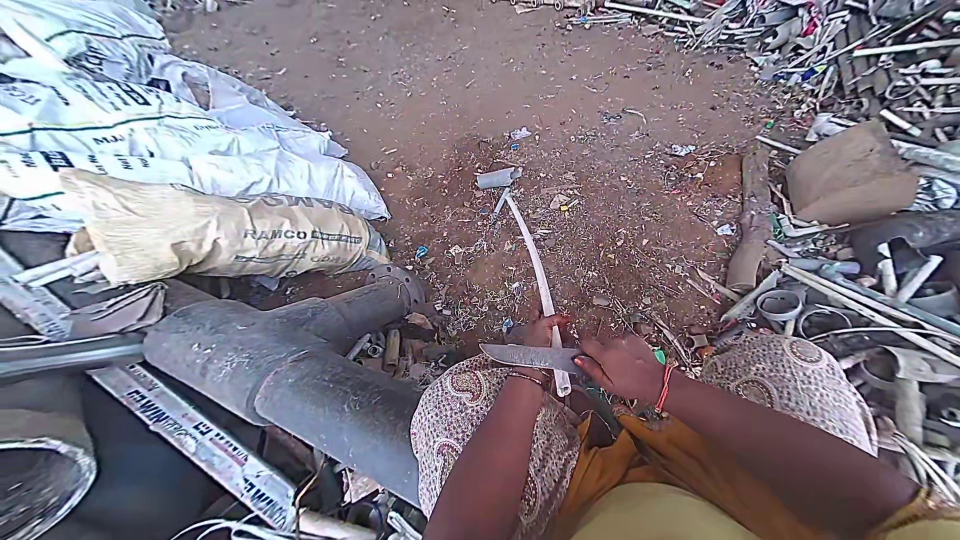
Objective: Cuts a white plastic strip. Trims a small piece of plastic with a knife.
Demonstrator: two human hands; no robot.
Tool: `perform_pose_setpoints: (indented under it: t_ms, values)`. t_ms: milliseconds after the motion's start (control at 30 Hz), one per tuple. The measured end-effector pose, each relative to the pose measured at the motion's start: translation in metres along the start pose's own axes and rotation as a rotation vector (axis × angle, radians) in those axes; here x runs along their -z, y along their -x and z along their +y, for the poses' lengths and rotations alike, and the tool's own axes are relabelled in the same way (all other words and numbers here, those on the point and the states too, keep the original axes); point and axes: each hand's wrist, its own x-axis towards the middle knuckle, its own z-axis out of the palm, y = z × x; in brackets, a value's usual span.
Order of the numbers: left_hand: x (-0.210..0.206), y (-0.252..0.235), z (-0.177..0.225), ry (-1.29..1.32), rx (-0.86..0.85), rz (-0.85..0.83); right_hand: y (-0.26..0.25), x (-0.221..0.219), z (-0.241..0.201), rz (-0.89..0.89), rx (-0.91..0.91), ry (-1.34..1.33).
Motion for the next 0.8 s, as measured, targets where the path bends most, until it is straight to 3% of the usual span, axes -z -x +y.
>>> perform_pose_setpoints:
  t_ms: [100,233,400,533,700,800]
  values:
    - [0.001,-0.003,0.004,0.027,0.071,-0.013,-0.002,-0.005,0.003,0.038,0.105,0.001]
    - [-0.005,-0.002,0.002,0.051,0.028,-0.047,-0.015,0.008,0.001,-0.169,-0.129,-0.064]
    - [0.001,-0.008,0.002,0.123,0.128,-0.073,-0.006,-0.003,0.007,0.004,0.115,0.006]
    - [-0.004,-0.008,0.006,0.200,0.194,-0.022,-0.016,0.009,0.001,-0.170,-0.098,-0.038]
    - [0.000,-0.008,0.005,0.122,0.148,-0.037,-0.006,-0.008,0.004,0.036,0.102,-0.014]
    - [-0.003,-0.014,0.001,0.124,0.125,-0.008,-0.013,-0.001,-0.003,-0.086,-0.078,-0.044]
